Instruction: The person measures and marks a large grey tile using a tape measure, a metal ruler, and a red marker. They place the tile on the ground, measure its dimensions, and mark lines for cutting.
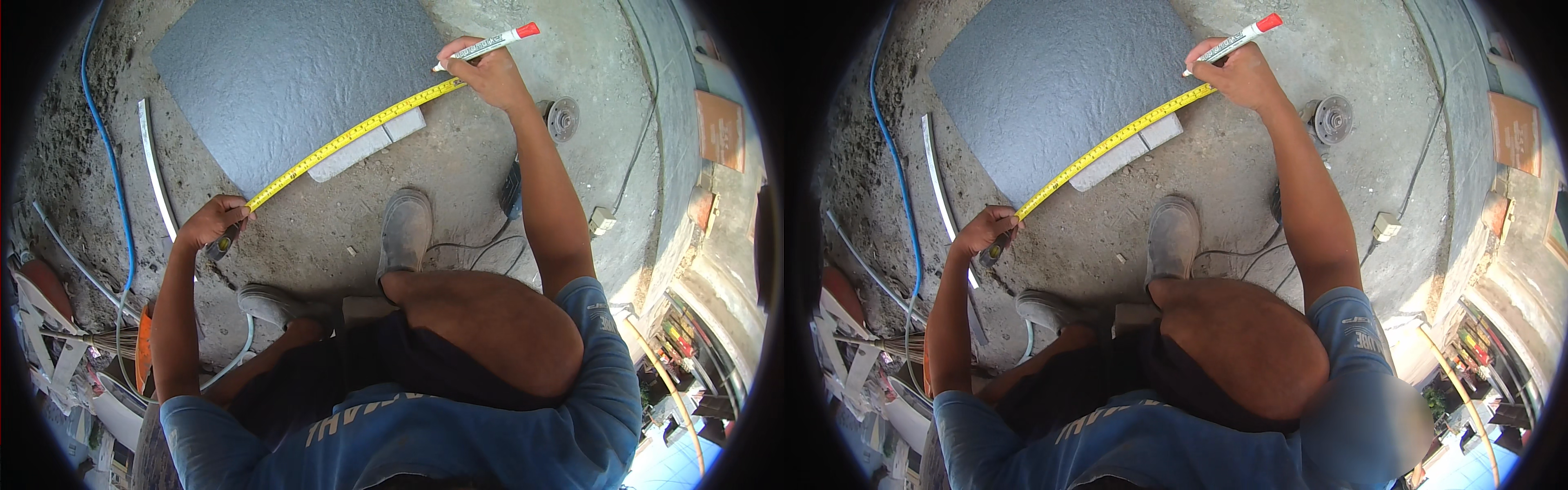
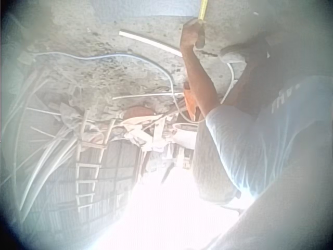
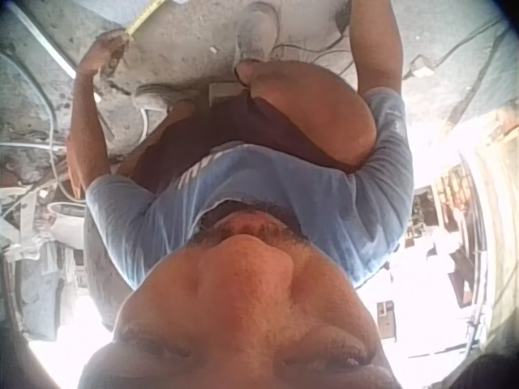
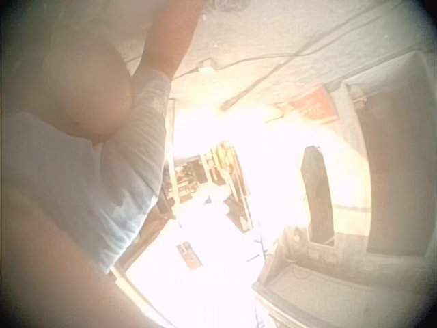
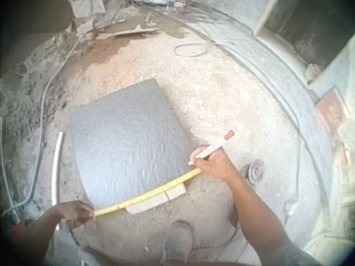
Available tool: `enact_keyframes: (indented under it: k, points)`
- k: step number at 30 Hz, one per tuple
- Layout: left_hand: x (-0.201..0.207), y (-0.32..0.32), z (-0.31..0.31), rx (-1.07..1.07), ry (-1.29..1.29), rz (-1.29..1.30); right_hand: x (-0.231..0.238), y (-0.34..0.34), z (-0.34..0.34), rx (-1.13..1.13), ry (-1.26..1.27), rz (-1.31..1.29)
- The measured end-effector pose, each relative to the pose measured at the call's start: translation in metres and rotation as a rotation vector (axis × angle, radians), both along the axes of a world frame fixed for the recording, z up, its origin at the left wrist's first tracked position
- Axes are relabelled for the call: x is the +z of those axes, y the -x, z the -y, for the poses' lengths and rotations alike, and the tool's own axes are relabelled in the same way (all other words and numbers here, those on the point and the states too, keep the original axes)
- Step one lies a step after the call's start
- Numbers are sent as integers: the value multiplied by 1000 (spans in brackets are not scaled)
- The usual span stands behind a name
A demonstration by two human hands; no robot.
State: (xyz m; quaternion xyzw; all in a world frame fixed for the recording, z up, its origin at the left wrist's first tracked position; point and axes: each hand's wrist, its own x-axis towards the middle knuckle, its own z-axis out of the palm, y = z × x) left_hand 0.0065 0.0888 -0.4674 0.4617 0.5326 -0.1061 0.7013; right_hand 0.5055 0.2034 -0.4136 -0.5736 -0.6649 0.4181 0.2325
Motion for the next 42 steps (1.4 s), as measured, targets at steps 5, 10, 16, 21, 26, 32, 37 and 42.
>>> enact_keyframes:
  k: [5, 10, 16, 21, 26, 32, 37, 42]
  points:
    - [1, 0, -1, -3, -2, 9, 0, -14, -4, -26, -99, -47]
    - [1, -1, -1, 12, -1, 23, 1, -11, 1, -50, -20, -27]
    - [1, 0, 0, 8, 0, 22, -6, -9, 2, -62, -50, -44]
    - [3, -2, -1, 17, 6, 26, -10, -10, 2, -52, -12, -44]
    - [3, -1, -1, 19, 11, 33, -17, 1, 10, 40, 31, -95]
    - [-1, 1, 0, 7, -4, 34, -13, 26, 17, 100, 149, -80]
    - [-1, 1, 1, 12, 3, 33, -14, 26, 16, 70, 182, -40]
    - [0, 0, -1, 18, 19, 26, -23, 22, 14, 71, 124, -60]
